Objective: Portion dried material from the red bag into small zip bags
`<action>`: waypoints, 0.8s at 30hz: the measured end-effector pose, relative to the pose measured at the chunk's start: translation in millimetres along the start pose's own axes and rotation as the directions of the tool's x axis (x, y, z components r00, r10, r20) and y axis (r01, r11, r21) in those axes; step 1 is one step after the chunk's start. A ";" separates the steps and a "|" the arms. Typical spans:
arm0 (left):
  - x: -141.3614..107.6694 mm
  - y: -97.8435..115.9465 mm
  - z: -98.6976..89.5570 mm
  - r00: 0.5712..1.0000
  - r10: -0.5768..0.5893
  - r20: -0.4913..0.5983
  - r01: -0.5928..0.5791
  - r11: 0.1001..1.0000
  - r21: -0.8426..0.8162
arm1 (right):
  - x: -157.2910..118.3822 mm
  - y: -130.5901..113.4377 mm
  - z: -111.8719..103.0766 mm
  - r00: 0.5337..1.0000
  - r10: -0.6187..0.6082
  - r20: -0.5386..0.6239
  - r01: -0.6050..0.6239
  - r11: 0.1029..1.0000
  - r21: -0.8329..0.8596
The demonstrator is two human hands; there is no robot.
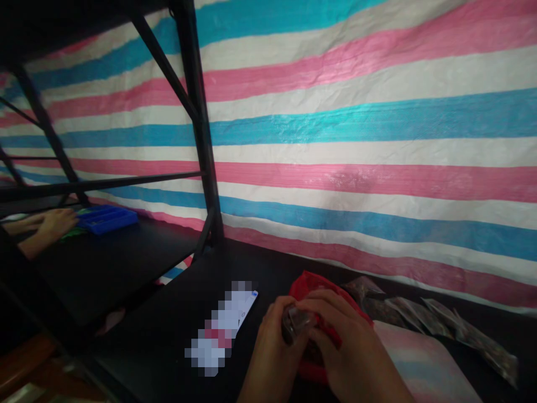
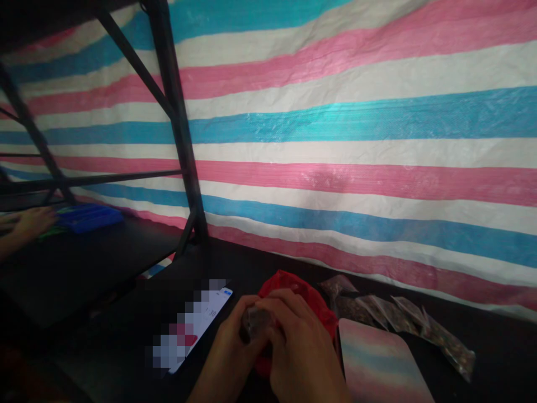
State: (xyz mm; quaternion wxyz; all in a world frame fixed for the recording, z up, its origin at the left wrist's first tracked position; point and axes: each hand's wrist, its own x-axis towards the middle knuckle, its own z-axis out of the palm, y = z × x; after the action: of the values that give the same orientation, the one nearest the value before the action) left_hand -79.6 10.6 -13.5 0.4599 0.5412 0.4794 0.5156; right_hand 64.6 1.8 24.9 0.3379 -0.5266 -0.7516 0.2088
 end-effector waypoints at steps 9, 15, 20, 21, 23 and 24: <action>-0.9 4.0 1.2 0.999 0.016 -0.030 -0.016 1.000 -0.016 | 0.9 1.8 -2.9 0.988 -0.085 -0.129 0.076 0.994 -0.075; -4.4 14.6 -15.7 0.938 0.030 -0.345 0.034 0.983 0.178 | -4.1 30.8 -13.6 0.986 0.095 -0.138 -0.112 0.987 -0.117; -13.2 8.5 -18.8 0.933 -0.091 -0.348 0.240 0.878 0.415 | -5.6 46.3 -2.3 0.983 0.178 0.043 -0.166 0.966 -0.199; -13.8 5.6 -16.0 0.939 -0.124 -0.320 0.255 0.876 0.410 | -4.7 45.2 0.1 0.982 0.180 0.056 -0.166 0.966 -0.199; -13.3 0.7 -9.2 0.947 -0.195 -0.255 0.283 0.882 0.378 | -3.0 41.0 2.6 0.979 0.186 0.085 -0.169 0.970 -0.177; -12.5 -1.0 -6.0 0.949 -0.217 -0.230 0.291 0.883 0.368 | -2.5 38.8 2.6 0.977 0.191 0.100 -0.173 0.971 -0.164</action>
State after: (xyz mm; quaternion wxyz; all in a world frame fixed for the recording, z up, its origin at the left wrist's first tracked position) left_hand -85.7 -1.7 -15.6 0.3584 0.5061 0.6808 0.3897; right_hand 88.5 13.4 -3.7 0.2316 -0.6051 -0.7322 0.2100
